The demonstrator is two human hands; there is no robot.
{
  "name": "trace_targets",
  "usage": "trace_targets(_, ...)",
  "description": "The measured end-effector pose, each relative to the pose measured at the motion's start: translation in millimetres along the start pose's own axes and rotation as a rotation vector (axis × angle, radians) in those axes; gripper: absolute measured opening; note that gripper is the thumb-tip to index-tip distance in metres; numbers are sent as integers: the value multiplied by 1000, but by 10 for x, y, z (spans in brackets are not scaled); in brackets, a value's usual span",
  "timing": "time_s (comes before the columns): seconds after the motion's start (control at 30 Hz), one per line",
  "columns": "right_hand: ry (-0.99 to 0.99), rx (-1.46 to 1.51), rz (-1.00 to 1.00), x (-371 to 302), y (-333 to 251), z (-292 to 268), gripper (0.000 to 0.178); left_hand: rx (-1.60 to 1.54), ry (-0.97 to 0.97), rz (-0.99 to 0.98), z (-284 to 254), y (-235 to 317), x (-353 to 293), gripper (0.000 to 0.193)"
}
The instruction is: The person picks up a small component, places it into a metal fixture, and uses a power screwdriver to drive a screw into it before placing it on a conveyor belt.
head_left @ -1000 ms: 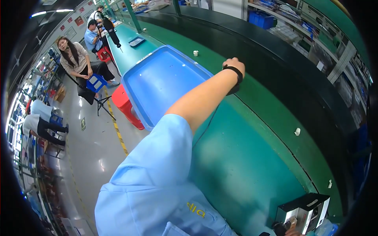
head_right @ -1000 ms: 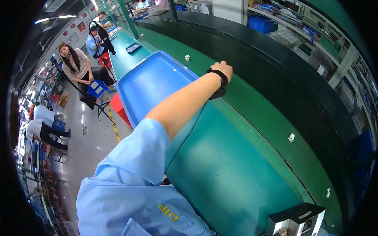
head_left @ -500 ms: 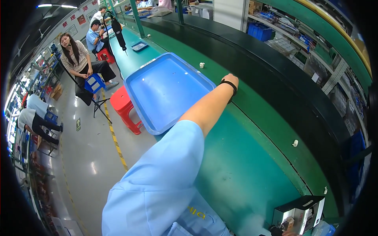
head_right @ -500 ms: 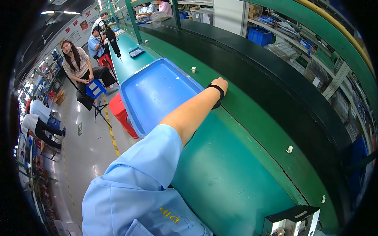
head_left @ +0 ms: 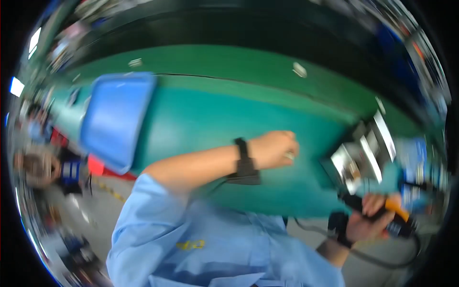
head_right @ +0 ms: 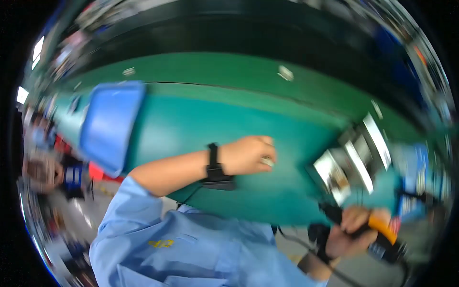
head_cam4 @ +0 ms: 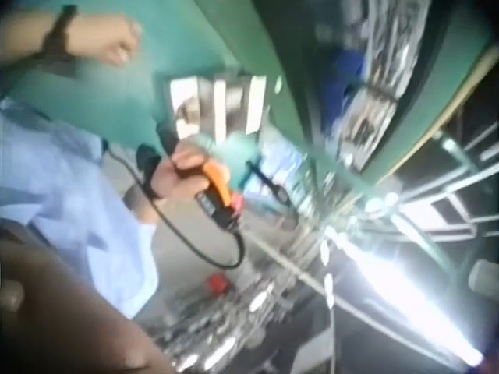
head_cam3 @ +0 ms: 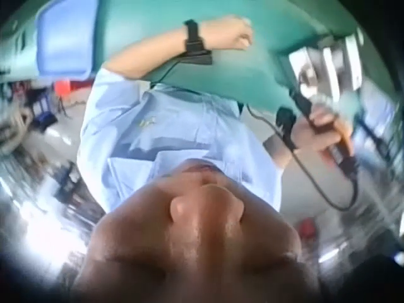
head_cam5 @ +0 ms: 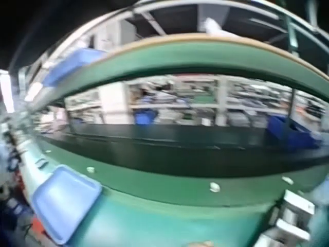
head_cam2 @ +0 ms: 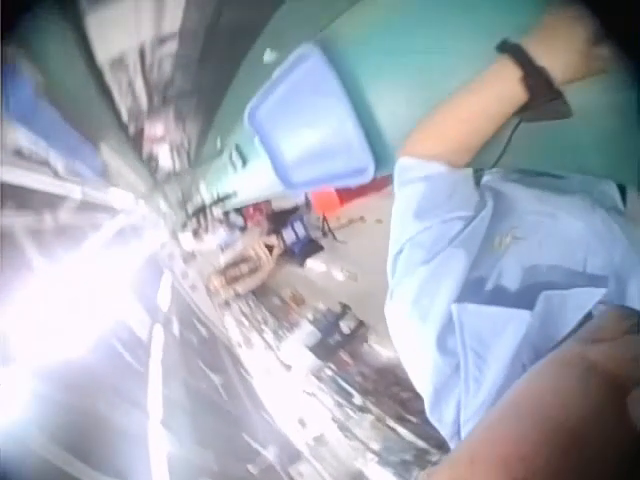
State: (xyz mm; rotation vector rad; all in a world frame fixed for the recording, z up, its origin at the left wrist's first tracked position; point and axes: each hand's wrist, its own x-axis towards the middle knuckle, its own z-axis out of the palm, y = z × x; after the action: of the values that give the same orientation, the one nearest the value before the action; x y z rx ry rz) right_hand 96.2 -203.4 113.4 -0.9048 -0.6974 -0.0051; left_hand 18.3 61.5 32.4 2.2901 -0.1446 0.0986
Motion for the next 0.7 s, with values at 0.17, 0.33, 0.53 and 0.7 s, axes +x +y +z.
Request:
trace_targets(0.17, 25, -188, -63, 479, -220, 1, 47, -131, -93, -111, 336, 282, -77, 16)
trace_targets(0.33, -8, -169, -57, 511, -192, -270, 47, -245, -73, -185, 567, 327, -10, 13)
trace_targets(0.53, -11, -247, -4, 525, -8, -281, 45, -515, -37, -340, 667, 307, -47, 10)
trace_targets(0.7, -148, -296, 61, 591, 64, -298, 43, -513, -24, -309, 658, 298, -74, 6)
